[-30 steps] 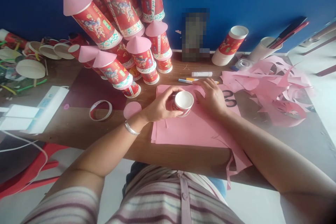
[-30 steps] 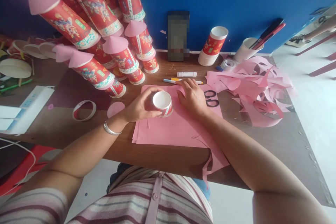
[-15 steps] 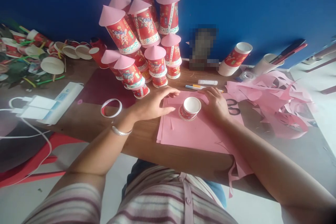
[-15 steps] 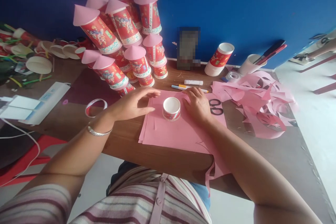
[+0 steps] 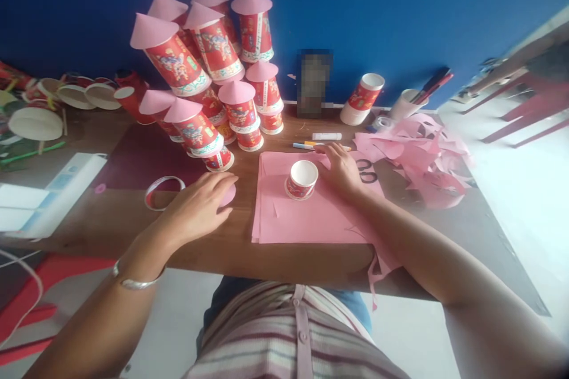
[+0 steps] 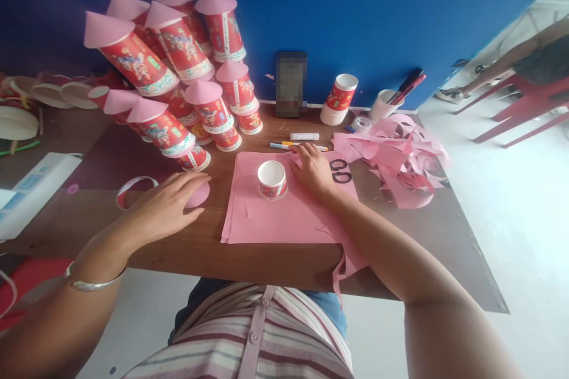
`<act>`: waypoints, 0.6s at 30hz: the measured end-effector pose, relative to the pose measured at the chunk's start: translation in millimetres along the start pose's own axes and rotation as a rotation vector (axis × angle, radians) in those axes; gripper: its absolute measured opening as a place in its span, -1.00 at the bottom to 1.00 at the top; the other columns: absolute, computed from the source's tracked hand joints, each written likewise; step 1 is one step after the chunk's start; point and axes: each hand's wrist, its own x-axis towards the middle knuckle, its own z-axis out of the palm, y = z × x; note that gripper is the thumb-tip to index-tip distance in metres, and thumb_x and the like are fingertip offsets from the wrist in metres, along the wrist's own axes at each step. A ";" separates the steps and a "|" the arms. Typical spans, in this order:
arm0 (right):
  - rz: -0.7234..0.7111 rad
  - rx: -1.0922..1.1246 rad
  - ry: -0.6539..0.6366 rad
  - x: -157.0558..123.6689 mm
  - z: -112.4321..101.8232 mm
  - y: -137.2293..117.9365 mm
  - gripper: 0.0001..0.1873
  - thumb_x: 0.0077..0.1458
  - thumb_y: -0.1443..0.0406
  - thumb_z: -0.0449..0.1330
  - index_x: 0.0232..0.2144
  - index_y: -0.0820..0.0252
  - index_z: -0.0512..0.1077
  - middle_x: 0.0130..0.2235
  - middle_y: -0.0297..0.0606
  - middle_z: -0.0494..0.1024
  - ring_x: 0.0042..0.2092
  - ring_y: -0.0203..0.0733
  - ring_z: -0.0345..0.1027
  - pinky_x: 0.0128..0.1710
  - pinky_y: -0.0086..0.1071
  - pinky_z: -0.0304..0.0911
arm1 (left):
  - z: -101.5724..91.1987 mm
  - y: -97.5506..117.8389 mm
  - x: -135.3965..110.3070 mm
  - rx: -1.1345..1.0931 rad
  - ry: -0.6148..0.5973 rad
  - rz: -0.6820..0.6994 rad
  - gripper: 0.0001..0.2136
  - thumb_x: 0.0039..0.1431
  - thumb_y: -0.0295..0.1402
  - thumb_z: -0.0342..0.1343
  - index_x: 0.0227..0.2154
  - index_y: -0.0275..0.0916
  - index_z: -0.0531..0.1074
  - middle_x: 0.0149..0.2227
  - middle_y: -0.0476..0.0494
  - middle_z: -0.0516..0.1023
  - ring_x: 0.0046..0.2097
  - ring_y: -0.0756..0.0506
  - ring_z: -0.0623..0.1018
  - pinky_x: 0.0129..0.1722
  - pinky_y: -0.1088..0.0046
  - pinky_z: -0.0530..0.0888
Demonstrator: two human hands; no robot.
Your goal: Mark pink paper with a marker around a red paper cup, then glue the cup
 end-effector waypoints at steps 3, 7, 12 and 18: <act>0.039 0.018 0.006 0.4 -0.2 -0.6 -0.60 0.23 0.36 0.20 0.09 0.15 0.59 0.02 -0.02 0.71 0.09 0.19 0.56 0.14 0.05 0.54 | 3.9 -5.3 0.1 0.028 -0.012 -0.031 -0.49 0.31 -0.32 0.07 0.31 -0.19 0.46 0.39 -0.38 0.54 0.34 -0.47 0.59 0.15 -0.09 0.69; 0.062 0.091 0.011 2.4 -8.5 3.6 -0.70 0.27 0.32 0.24 0.02 0.10 0.61 -0.02 -0.10 0.72 0.04 0.10 0.60 0.06 -0.02 0.58 | 13.5 -10.6 4.5 -0.001 0.065 0.005 -0.52 0.30 -0.38 0.03 0.25 -0.13 0.51 0.33 -0.33 0.60 0.35 -0.42 0.59 0.25 -0.07 0.65; 0.092 0.041 -0.009 15.1 -34.3 27.6 -0.78 0.32 0.31 0.24 -0.04 0.13 0.63 -0.09 -0.13 0.71 -0.08 0.02 0.62 -0.07 -0.12 0.60 | 17.0 -6.4 15.4 -0.010 0.086 0.057 -0.56 0.38 -0.36 0.00 0.24 -0.16 0.53 0.33 -0.35 0.59 0.36 -0.40 0.59 0.27 -0.06 0.65; -0.025 -0.173 0.017 50.0 -39.6 60.8 -0.72 0.27 0.37 0.27 0.00 0.10 0.65 0.00 -0.05 0.69 0.10 0.17 0.55 0.00 -0.02 0.60 | -1.3 22.0 38.5 -0.070 0.158 0.161 -0.65 0.41 -0.31 0.10 0.18 -0.12 0.57 0.26 -0.32 0.64 0.26 -0.37 0.65 0.27 -0.01 0.64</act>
